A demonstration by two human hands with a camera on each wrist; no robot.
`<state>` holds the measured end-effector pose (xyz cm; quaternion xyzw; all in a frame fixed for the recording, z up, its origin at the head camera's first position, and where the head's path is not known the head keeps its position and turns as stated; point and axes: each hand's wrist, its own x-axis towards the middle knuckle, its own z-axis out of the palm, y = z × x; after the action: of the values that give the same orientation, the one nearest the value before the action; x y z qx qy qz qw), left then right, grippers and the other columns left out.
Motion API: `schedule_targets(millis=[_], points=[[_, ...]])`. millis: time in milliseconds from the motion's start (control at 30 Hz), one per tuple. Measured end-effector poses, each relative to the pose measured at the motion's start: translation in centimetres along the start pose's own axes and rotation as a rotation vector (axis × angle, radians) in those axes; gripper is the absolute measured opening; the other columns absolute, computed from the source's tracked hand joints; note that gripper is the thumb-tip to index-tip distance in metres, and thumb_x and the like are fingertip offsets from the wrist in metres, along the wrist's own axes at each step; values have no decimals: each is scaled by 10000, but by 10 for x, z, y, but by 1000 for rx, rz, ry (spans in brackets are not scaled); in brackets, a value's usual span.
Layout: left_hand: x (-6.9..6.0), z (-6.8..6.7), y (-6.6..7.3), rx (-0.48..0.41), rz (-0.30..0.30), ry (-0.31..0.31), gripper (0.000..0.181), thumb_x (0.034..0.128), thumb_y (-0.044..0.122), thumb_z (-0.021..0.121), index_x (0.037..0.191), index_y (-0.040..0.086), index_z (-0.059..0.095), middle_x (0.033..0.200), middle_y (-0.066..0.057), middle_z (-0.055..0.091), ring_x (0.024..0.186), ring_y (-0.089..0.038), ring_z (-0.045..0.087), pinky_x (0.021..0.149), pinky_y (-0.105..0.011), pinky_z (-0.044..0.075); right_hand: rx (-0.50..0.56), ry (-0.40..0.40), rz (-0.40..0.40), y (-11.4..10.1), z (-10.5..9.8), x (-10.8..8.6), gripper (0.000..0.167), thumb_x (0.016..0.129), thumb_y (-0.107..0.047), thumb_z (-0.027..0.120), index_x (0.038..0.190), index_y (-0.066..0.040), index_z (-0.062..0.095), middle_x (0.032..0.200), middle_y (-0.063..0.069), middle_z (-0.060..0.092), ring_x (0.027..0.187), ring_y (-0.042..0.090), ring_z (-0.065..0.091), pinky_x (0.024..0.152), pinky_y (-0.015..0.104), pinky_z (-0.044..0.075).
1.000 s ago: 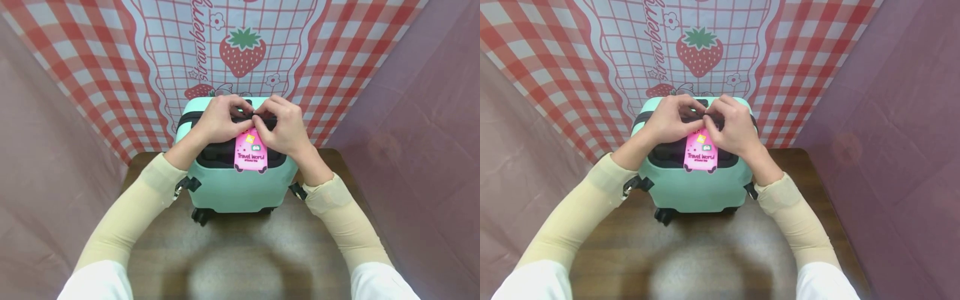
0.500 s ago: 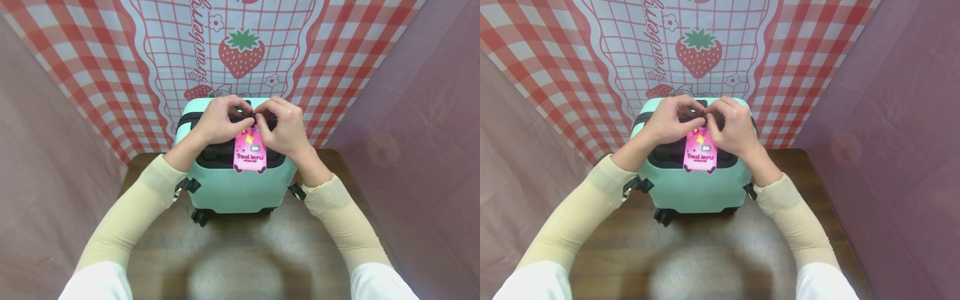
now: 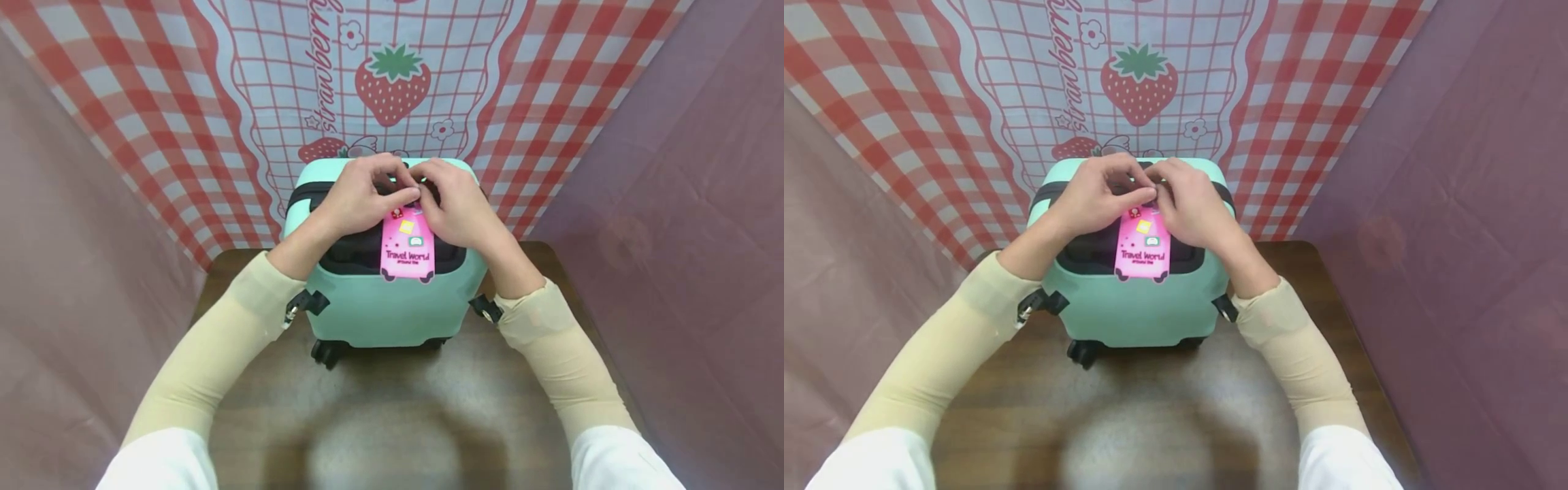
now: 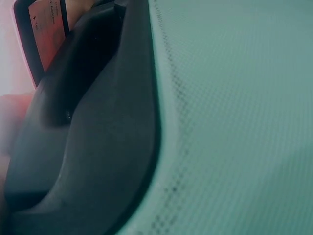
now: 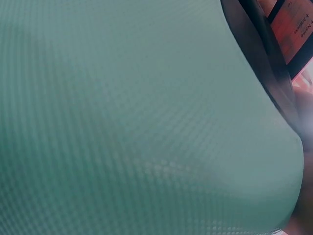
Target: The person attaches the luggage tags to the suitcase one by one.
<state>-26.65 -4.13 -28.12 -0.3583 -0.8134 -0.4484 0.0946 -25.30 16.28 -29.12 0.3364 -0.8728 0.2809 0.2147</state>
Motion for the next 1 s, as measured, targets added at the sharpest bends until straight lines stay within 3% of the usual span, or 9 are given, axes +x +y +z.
schedule_targets(millis=[167,367,567,733,1000], points=[[-2,-1,0,32,32,-1,148,955,183,785,1041,64,769,1029,-87,751,936,-212,716,926,-375,603,23,43,48,0,-1,-1,244,1022,-97,636,1227,22,696,1176,190,707,949,308,647,874,453,575],[-4,-1,-1,39,57,-1,127,967,162,783,1033,55,772,1050,-94,748,969,-209,710,949,-386,597,116,102,130,-3,-4,4,180,1024,-106,644,1155,10,688,1062,163,719,917,261,699,901,424,609],[-4,0,-3,61,70,42,141,948,173,803,1030,59,786,1016,-87,758,922,-198,719,906,-378,613,203,81,200,-9,-7,14,167,1040,-107,614,1146,4,679,1046,150,704,853,210,663,819,260,559],[-4,0,-3,48,89,35,170,918,154,820,1045,47,780,1036,-94,762,924,-206,721,899,-373,620,285,82,276,-10,-5,13,173,1047,-97,602,1156,16,673,1049,158,690,872,182,633,790,181,537],[-3,-1,-2,57,80,28,133,932,145,825,1033,61,803,1028,-88,768,951,-198,733,929,-378,624,356,138,286,-7,-2,12,157,1052,-60,570,1137,40,656,1030,150,667,905,142,628,798,153,553]])
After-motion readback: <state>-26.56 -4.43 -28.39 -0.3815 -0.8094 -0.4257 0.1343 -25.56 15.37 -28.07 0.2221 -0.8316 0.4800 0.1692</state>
